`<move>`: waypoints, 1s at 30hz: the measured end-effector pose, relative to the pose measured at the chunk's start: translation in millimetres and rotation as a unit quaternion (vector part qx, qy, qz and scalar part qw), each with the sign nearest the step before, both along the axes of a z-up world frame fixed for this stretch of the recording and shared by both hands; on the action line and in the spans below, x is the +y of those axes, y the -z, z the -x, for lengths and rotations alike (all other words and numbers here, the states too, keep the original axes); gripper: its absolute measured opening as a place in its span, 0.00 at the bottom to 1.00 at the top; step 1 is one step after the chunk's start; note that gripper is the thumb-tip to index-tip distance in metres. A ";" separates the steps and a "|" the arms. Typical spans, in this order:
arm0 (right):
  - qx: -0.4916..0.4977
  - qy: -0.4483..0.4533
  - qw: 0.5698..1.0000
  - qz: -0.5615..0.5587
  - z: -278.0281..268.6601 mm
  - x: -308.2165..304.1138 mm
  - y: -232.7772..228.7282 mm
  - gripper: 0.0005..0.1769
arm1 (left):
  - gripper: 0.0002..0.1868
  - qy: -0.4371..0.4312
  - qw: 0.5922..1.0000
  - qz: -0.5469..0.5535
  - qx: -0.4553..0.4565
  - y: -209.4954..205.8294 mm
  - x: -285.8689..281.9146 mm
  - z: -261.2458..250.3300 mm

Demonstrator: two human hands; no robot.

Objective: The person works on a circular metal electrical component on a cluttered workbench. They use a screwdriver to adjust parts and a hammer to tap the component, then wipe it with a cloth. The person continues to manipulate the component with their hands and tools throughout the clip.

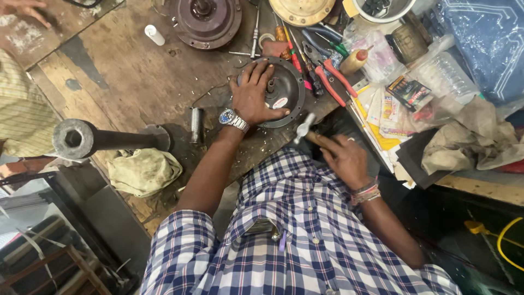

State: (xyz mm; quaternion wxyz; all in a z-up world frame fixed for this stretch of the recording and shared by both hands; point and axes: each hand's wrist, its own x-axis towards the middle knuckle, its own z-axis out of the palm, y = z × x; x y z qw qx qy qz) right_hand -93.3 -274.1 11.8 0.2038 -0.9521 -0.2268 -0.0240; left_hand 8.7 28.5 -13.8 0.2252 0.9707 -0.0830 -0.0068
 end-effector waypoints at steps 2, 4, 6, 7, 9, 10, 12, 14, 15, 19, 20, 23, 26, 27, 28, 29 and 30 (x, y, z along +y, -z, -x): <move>-0.012 -0.039 0.999 -0.010 -2.6 4.0 10.8 0.24 | 0.66 -0.005 1.000 0.006 -0.016 2.6 1.0 3.4; -0.019 -0.062 0.998 -0.010 -4.6 6.4 18.9 0.24 | 0.65 -0.016 0.999 0.014 -0.039 6.2 -1.3 9.8; -0.026 -0.068 0.997 -0.003 -9.3 8.9 23.1 0.25 | 0.65 -0.029 0.997 0.012 -0.076 8.8 -2.5 16.4; -0.019 -0.067 0.998 0.009 -10.0 8.8 23.7 0.26 | 0.64 -0.035 0.995 0.012 -0.093 10.8 -3.3 20.7; -0.003 -0.063 0.997 0.035 -9.4 7.8 23.7 0.27 | 0.63 -0.044 0.990 0.014 -0.133 16.0 -4.0 26.0; -0.003 -0.061 0.998 0.031 -8.6 7.5 23.4 0.27 | 0.63 -0.048 0.987 0.015 -0.152 18.8 -4.0 27.9; -0.003 -0.057 0.998 0.026 -5.5 5.6 21.0 0.26 | 0.63 -0.049 0.990 -0.001 -0.133 22.5 -5.2 30.6; -0.023 -0.073 0.997 0.024 -7.9 6.5 16.0 0.27 | 0.63 -0.049 0.991 -0.007 -0.123 20.1 -3.9 28.0; -0.034 -0.079 0.996 0.023 -8.5 7.3 12.7 0.27 | 0.63 -0.047 0.992 -0.003 -0.120 17.8 -3.8 26.7; -0.005 -0.134 0.991 0.029 -8.1 7.9 -3.7 0.27 | 0.63 -0.047 0.994 0.008 -0.096 11.7 -3.5 23.2; 0.026 -0.150 0.987 0.045 -8.1 10.3 -6.1 0.27 | 0.64 -0.045 0.996 0.002 -0.074 12.4 -2.6 20.6; 0.050 -0.208 0.977 0.019 -6.0 26.9 -2.7 0.29 | 0.65 -0.034 0.999 -0.010 -0.023 20.1 0.1 11.9; -0.001 -0.239 0.971 -0.010 -7.6 60.9 18.3 0.24 | 0.65 -0.001 0.998 0.031 -0.046 25.5 2.9 6.1; -0.027 -0.257 0.966 -0.019 -10.5 75.8 27.2 0.21 | 0.65 0.013 0.994 0.074 -0.077 24.4 3.7 4.4; -0.031 -0.257 0.965 -0.037 -9.7 83.8 33.7 0.23 | 0.65 0.027 0.987 0.115 -0.110 22.9 4.1 5.2; -0.036 -0.267 0.961 -0.057 -12.3 90.3 40.7 0.26 | 0.65 0.001 0.995 0.065 -0.072 21.8 4.3 5.6; -0.041 -0.276 0.957 -0.078 -15.6 96.1 47.8 0.28 | 0.65 -0.025 0.999 0.018 -0.031 20.6 2.3 4.2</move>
